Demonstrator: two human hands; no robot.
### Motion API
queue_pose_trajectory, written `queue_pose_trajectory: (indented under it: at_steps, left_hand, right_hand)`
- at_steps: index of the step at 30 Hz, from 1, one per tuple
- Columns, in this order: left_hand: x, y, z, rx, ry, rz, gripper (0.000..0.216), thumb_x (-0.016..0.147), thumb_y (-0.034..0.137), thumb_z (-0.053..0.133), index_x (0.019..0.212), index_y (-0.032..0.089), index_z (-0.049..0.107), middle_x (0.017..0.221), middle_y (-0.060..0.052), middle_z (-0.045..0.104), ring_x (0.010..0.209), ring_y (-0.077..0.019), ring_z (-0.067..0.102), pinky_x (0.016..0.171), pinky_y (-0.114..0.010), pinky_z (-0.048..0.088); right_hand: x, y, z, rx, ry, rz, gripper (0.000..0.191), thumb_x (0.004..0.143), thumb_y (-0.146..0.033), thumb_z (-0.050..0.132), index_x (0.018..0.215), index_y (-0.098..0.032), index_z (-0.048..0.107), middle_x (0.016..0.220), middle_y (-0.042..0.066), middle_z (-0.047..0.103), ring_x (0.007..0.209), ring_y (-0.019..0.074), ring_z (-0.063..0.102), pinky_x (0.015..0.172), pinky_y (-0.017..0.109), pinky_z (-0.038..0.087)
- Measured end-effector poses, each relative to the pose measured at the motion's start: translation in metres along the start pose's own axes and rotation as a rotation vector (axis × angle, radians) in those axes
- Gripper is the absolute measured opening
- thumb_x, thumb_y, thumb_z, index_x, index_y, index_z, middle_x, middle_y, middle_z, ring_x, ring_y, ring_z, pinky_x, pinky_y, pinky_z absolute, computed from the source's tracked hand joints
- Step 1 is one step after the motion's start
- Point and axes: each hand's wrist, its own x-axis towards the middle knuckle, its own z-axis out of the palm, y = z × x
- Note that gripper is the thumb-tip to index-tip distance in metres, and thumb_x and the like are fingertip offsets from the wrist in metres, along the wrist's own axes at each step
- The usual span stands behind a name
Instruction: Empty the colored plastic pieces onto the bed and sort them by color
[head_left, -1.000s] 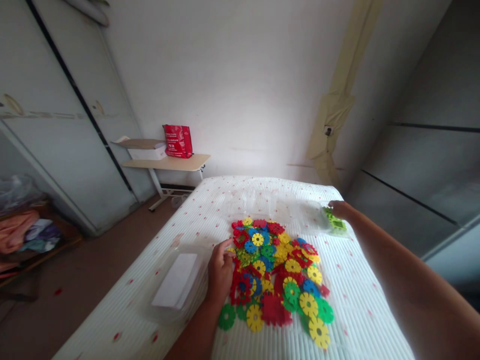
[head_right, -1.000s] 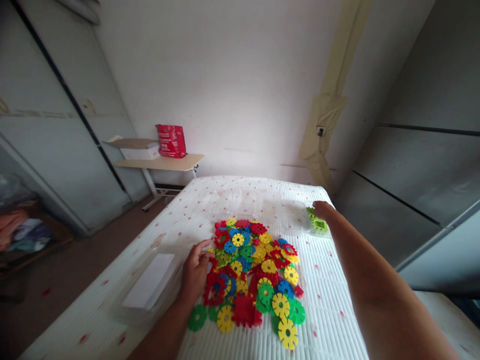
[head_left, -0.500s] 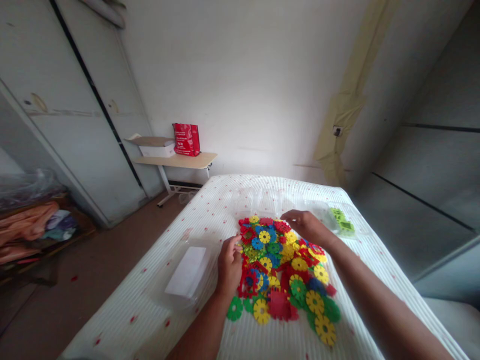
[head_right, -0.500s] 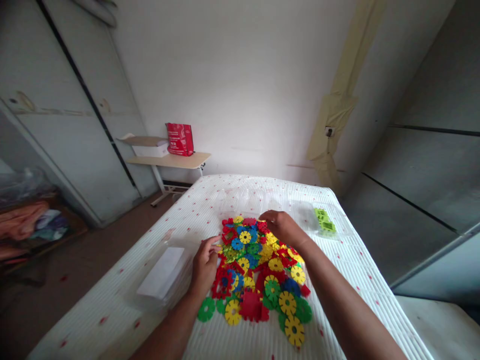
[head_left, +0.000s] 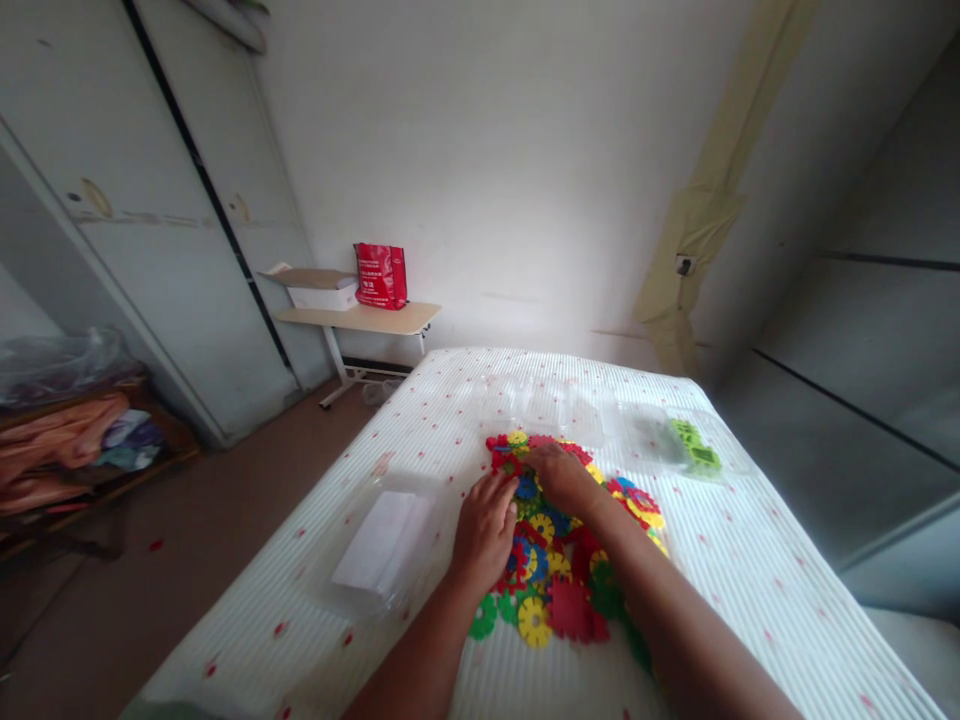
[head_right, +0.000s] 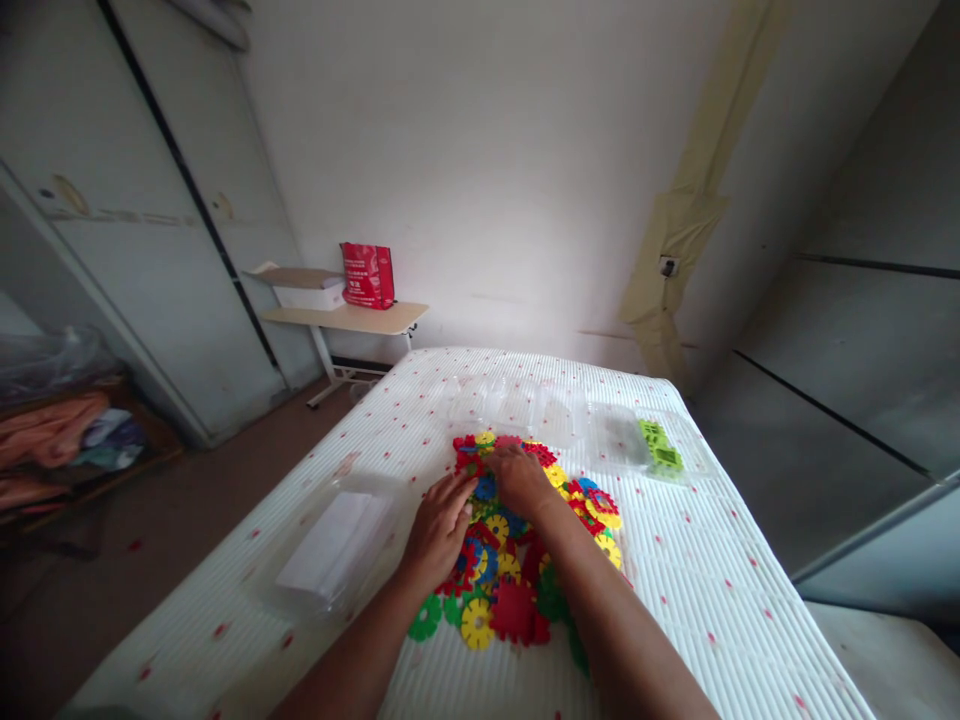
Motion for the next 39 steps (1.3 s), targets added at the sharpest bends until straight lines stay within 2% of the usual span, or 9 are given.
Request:
queue_pose_trajectory:
  at_steps: [7,10,16,20,22,26,28,32,39]
  left_hand:
    - [-0.001,0.004,0.002,0.009,0.031,-0.065,0.038,0.086,0.017,0.04,0.122,0.02,0.052,0.122,-0.011,0.054,0.113,-0.0219,0.049,0.098,-0.042,0.041]
    - [-0.001,0.005,0.002,-0.031,0.049,-0.092,0.039,0.085,0.016,0.04,0.123,0.02,0.051,0.118,-0.01,0.055,0.111,-0.0211,0.05,0.096,-0.04,0.042]
    - [-0.001,0.005,0.003,-0.098,0.064,-0.147,0.045,0.086,0.015,0.038,0.13,0.018,0.041,0.12,-0.011,0.053,0.113,-0.0214,0.049,0.098,-0.042,0.04]
    - [0.0,0.007,-0.001,-0.142,0.073,-0.221,0.054,0.088,0.02,0.036,0.14,0.017,0.024,0.128,-0.013,0.047,0.117,-0.0211,0.046,0.1,-0.04,0.038]
    - [0.001,0.009,-0.003,-0.14,0.061,-0.239,0.054,0.087,0.022,0.039,0.14,0.021,0.028,0.124,-0.011,0.049,0.114,-0.0212,0.048,0.099,-0.04,0.039]
    - [0.001,0.007,-0.003,-0.089,0.033,-0.23,0.036,0.082,0.018,0.044,0.115,0.021,0.057,0.107,-0.009,0.051,0.102,-0.0215,0.053,0.093,-0.038,0.043]
    - [0.001,0.006,-0.001,-0.07,0.051,-0.224,0.029,0.082,0.016,0.043,0.103,0.019,0.063,0.102,-0.008,0.05,0.099,-0.0206,0.054,0.09,-0.036,0.045]
    - [0.002,0.004,-0.001,-0.07,0.056,-0.213,0.027,0.081,0.011,0.042,0.093,0.021,0.063,0.096,-0.006,0.052,0.091,-0.0174,0.055,0.083,-0.031,0.046]
    - [0.002,0.009,-0.01,-0.123,0.057,-0.162,0.024,0.077,0.003,0.041,0.078,0.02,0.058,0.083,-0.002,0.06,0.084,-0.0152,0.057,0.08,-0.03,0.044]
  right_hand:
    - [-0.013,0.01,-0.012,-0.174,-0.058,0.122,0.025,0.081,-0.013,0.045,0.089,-0.017,0.069,0.095,0.014,0.068,0.099,0.026,0.057,0.079,0.035,0.043]
    - [-0.009,0.008,-0.014,-0.183,-0.023,0.144,0.027,0.081,-0.013,0.045,0.095,-0.016,0.068,0.094,0.014,0.068,0.097,0.0259,0.058,0.079,0.036,0.043]
    - [0.014,0.005,0.001,0.022,0.033,-0.134,0.039,0.075,-0.008,0.05,0.109,-0.02,0.064,0.117,0.009,0.062,0.111,0.02,0.052,0.093,0.03,0.038]
    - [0.024,0.004,0.015,0.056,0.009,-0.231,0.029,0.076,-0.008,0.05,0.098,-0.017,0.067,0.11,0.008,0.065,0.108,0.018,0.054,0.093,0.028,0.038]
    - [0.025,0.002,0.015,0.003,-0.005,-0.199,0.025,0.08,-0.009,0.047,0.093,-0.017,0.067,0.103,0.008,0.066,0.102,0.0174,0.056,0.09,0.027,0.039]
    - [0.02,0.0,0.005,-0.101,-0.026,-0.1,0.024,0.083,-0.012,0.044,0.095,-0.015,0.064,0.098,0.011,0.067,0.093,0.019,0.06,0.081,0.027,0.041]
    - [0.015,0.0,-0.002,-0.111,-0.027,-0.074,0.024,0.082,-0.011,0.044,0.095,-0.014,0.064,0.095,0.013,0.067,0.089,0.0201,0.061,0.076,0.026,0.042]
    - [-0.002,0.006,-0.015,-0.104,-0.052,-0.071,0.02,0.078,-0.011,0.047,0.086,-0.017,0.064,0.087,0.009,0.068,0.081,0.0188,0.062,0.068,0.024,0.04]
    - [-0.044,0.017,-0.029,0.095,-0.043,-0.043,0.015,0.07,-0.009,0.048,0.071,-0.019,0.06,0.068,0.0,0.061,0.064,0.0127,0.054,0.058,0.022,0.033]
